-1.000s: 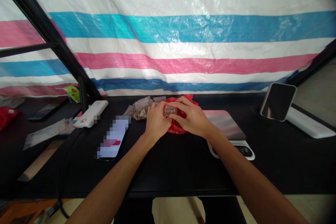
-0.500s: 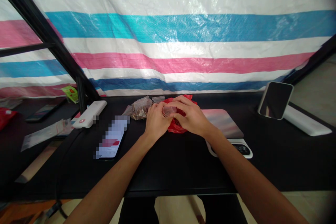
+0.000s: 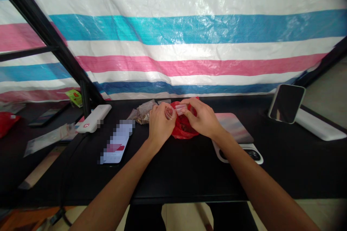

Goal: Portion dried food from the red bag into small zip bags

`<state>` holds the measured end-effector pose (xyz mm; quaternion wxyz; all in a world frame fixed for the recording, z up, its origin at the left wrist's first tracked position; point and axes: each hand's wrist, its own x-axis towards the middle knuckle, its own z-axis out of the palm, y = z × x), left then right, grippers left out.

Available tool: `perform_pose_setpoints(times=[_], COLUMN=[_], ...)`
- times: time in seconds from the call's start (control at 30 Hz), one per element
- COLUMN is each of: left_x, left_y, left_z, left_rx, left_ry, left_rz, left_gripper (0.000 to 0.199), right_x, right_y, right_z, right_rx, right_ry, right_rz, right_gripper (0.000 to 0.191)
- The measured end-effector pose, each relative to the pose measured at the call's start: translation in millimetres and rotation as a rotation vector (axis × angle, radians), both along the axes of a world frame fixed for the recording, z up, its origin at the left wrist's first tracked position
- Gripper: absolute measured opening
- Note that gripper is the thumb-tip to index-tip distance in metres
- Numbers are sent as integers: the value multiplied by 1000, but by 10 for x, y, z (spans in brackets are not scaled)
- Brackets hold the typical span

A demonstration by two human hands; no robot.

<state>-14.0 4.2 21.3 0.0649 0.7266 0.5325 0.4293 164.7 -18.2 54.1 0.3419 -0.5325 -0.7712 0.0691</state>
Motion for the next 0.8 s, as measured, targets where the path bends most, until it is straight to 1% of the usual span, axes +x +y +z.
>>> perform_pose_setpoints(times=[0.07,0.13,0.23,0.3,0.4,0.47,0.5,0.6,0.67,0.73,0.8], left_x=[-10,-14,13,61,171,255,293,363,363,334,299], left_y=[-3,-31,-145,-263,-450,-542,-572,-597,-571,-522,-455], left_z=[25,54,101,122,105,55,24,-60,-85,-92,-103], left_rx=[19,47,58,42,-2,-89,-149,-331,-402,-430,-432], left_ry=[-8,3,13,20,58,110,148,281,323,297,194], left_rz=[38,86,131,103,-36,-127,-145,-155,-144,-133,-134], left_gripper=[11,11,11,12,10,9,10,21,28,29,25], right_x=[37,59,58,52,57,67,73,84,88,91,95], right_y=[27,53,82,94,105,112,116,131,143,153,161], right_z=[-18,-57,-130,-163,-178,-176,-175,-179,-185,-192,-197], right_rx=[-74,-145,-177,-162,-175,-202,-211,-234,-254,-256,-244], right_ry=[-101,-226,-363,-413,-460,-465,-459,-416,-375,-327,-272], right_rz=[-27,-20,-22,-63,-182,-278,-319,-394,-422,-440,-438], right_gripper=[24,21,19,19,27,34,36,37,36,34,31])
